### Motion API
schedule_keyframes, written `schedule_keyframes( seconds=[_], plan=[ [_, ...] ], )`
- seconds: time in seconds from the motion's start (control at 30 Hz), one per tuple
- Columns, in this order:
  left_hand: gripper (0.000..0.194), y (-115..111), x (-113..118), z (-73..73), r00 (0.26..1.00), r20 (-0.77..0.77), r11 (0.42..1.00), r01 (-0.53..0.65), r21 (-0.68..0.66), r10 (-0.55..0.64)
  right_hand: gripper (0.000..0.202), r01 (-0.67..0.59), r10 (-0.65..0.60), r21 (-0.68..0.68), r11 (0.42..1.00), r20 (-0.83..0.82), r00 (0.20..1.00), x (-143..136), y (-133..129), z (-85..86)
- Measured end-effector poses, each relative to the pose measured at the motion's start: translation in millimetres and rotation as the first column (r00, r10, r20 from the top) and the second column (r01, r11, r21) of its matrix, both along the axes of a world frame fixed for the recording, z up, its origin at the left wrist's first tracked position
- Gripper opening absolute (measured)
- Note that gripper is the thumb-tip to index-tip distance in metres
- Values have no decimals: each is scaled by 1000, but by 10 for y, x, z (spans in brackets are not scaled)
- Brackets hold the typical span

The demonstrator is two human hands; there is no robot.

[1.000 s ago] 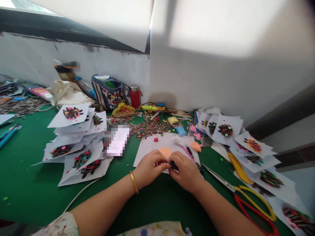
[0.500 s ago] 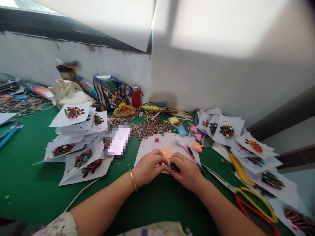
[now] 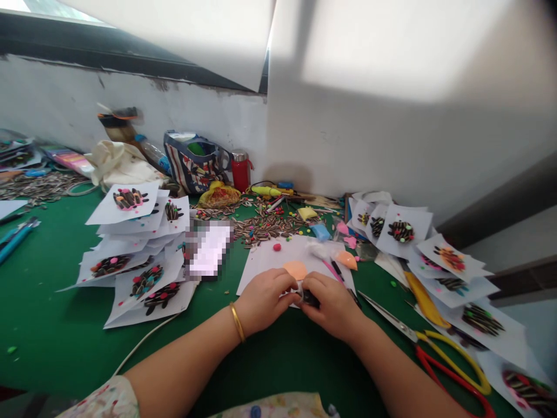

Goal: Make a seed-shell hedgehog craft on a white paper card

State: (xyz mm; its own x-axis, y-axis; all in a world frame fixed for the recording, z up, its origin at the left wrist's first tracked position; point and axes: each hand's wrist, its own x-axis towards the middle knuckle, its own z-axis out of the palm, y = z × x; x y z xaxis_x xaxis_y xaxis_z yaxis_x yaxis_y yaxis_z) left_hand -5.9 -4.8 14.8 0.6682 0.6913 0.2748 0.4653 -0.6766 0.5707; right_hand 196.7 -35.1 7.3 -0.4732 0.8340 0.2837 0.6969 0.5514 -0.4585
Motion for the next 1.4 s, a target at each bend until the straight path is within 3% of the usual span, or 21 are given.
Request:
schedule_keyframes(
  seconds=[0.17,0.33,0.47,0.73,0.87,1.13,1.23,1.33,1.4],
  plan=[
    [16,-9,2,0,1000,-12,997,26,76,-25,10,16,-16,-8,1000,-2,1000,2,-4,11],
    [26,3,3,-16,997,-76,987,-17,160,30,12,27,-27,-17,999,-18,999,6,-1,0],
    [31,5,-7,-31,999,-25,986,-31,166,36,12,18,-18,-7,1000,-30,999,-4,1,-19],
    [15,-11,-2,-52,951,288,993,-114,-11,113,13,56,-54,22,998,-78,995,0,11,-2],
    [7,-20,5,-5,925,343,985,-136,-104,164,14,65,-64,5,998,-87,994,14,21,-19],
    [15,26,-22,15,862,441,966,-185,-182,248,14,73,-70,32,997,-85,994,84,46,6],
    [10,54,-34,-14,829,485,957,-203,-206,280,15,239,-239,89,967,-14,971,251,115,28],
    [5,68,-41,-24,834,466,954,-226,-199,295,25,503,-520,166,848,83,850,543,217,19],
    [7,69,-44,-21,854,425,952,-236,-195,298,28,614,-647,209,761,173,743,753,272,1]
  ],
)
